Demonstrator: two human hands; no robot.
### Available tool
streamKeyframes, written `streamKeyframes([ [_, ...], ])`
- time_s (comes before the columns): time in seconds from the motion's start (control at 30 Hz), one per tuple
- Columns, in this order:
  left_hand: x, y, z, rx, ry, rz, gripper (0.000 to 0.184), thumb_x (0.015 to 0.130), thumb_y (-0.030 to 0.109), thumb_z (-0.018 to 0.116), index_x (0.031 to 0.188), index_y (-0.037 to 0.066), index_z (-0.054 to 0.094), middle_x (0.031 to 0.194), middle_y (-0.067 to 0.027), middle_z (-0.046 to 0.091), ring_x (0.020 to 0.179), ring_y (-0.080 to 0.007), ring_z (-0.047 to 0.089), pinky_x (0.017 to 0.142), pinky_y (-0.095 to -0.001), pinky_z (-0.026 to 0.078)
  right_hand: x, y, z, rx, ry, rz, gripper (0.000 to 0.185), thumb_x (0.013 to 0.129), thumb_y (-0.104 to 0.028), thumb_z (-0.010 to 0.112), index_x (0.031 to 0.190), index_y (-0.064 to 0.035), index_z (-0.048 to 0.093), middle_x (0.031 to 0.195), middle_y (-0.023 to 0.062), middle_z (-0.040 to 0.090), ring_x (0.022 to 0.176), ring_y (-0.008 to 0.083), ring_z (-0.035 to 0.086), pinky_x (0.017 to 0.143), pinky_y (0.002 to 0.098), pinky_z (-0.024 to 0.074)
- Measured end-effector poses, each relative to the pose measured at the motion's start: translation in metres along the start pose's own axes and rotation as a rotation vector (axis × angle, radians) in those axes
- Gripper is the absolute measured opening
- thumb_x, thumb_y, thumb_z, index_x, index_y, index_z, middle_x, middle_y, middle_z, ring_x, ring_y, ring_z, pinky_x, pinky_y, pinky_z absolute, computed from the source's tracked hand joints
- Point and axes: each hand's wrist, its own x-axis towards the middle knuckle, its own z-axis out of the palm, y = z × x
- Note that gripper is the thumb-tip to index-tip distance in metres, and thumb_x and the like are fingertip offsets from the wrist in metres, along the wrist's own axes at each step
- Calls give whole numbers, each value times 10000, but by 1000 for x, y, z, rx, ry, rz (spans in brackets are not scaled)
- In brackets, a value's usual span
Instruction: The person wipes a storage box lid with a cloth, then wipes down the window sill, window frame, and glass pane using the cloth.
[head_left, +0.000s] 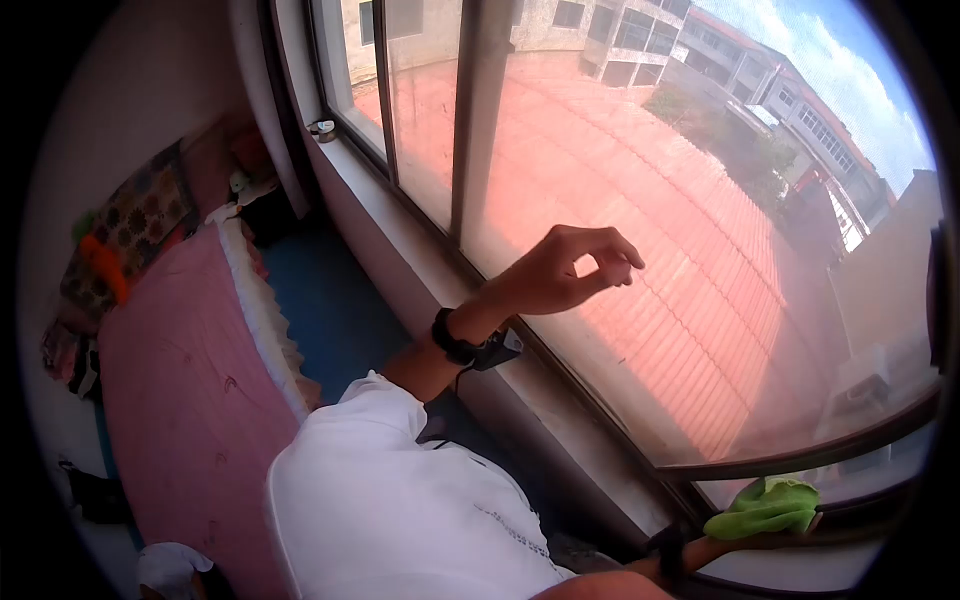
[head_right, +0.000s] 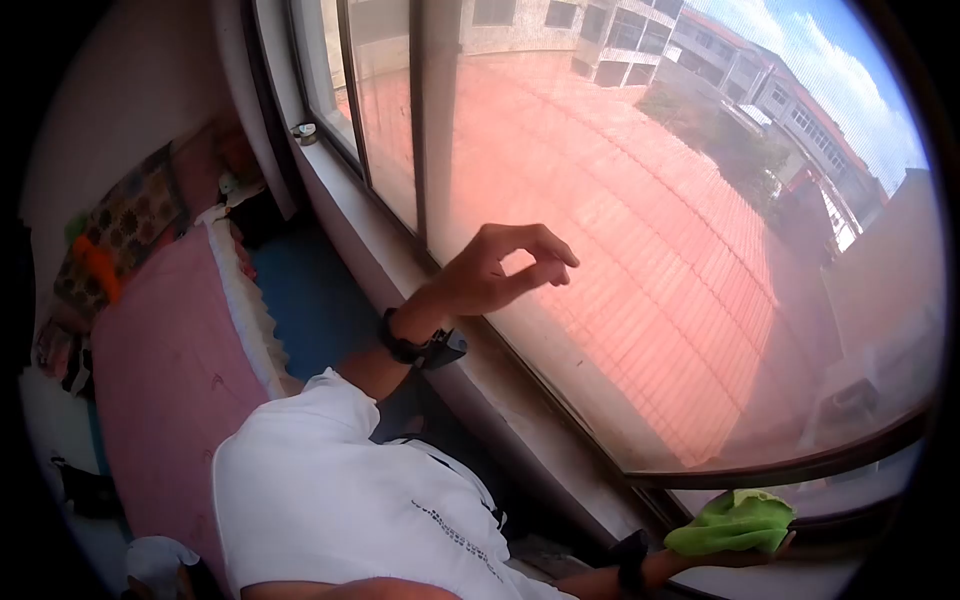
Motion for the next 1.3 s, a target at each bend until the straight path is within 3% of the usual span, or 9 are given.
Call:
streamKeyframes([
  [0.1, -2, -74, -110, -3, 624, -80, 126, 979, 108, 568, 1000, 23, 660, 923, -45, 692, 875, -136, 658, 803, -276, 503, -34, 22, 35, 261, -44, 456, 412, 1016, -131, 535, 1390, 25, 466, 1391, 211, 519, 1267, 309, 531, 1077, 414, 420],
  [0.3, -28, -222, -322, 453, 1210, -204, 311, 939, 199, 583, 1143, -32, 632, 1165, -152, 669, 1043, -252, 646, 920, -343, 490, -46, -16, 42, 143, 200, 485, 385, 999, -121, 554, 1357, 16, 513, 1311, 194, 560, 1204, 325, 563, 1067, 421, 428],
  [0.4, -42, -311, -415, 297, 1085, -388, 548, 955, 307, 566, 1351, -70, 526, 1324, -202, 602, 1240, -307, 561, 1056, -366, 418, -34, -35, 29, -380, 54, -55, 398, 959, -152, 619, 1334, -29, 571, 1198, 182, 550, 1103, 386, 576, 970, 476, 488],
  [0.5, -48, -344, -426, 182, 994, -461, 625, 1015, 431, 490, 1441, -25, 453, 1461, -145, 500, 1370, -274, 437, 1149, -345, 303, -36, -68, 33, -254, -156, 26, 434, 911, -59, 669, 1327, -179, 644, 1196, 165, 505, 1112, 340, 559, 905, 464, 519],
  [0.6, -36, -295, -393, 35, 1013, -581, 501, 1010, 492, 467, 1247, 58, 552, 1134, -55, 596, 1052, -205, 578, 872, -388, 438, -37, -51, 35, -370, -164, -71, 508, 840, -67, 757, 1314, -223, 658, 1150, 151, 534, 1039, 322, 550, 858, 440, 486],
  [0.67, -48, -344, -428, 31, 1079, -568, 568, 994, 496, 478, 1336, 43, 510, 1211, -72, 595, 1090, -228, 571, 902, -390, 449, -27, -51, 26, -413, -226, -34, 584, 741, -101, 816, 1291, -235, 675, 1080, 119, 524, 1000, 313, 547, 842, 442, 486],
  [1.1, -80, -423, -415, 186, 1073, -387, 672, 1019, 449, 530, 1342, -139, 485, 1334, -280, 545, 1197, -325, 556, 1041, -403, 442, -19, -88, 58, -571, 3, 119, 463, 795, 42, 677, 1242, -62, 612, 1187, 169, 536, 1125, 392, 564, 920, 478, 486],
  [1.17, -80, -400, -393, 334, 1037, -335, 708, 1001, 490, 566, 1351, -118, 474, 1342, -265, 532, 1211, -320, 547, 1044, -409, 442, -20, -88, 57, -503, 191, 217, 423, 829, -30, 693, 1241, -41, 596, 1147, 152, 587, 1075, 363, 597, 908, 461, 490],
  [1.3, -88, -428, -395, 290, 1096, -284, 622, 968, 398, 666, 1316, -102, 544, 1234, -238, 639, 1140, -292, 620, 1012, -387, 482, -67, -20, 44, -150, 148, 473, 309, 927, -127, 633, 1209, -9, 589, 1117, 112, 634, 1030, 287, 632, 901, 415, 498],
])
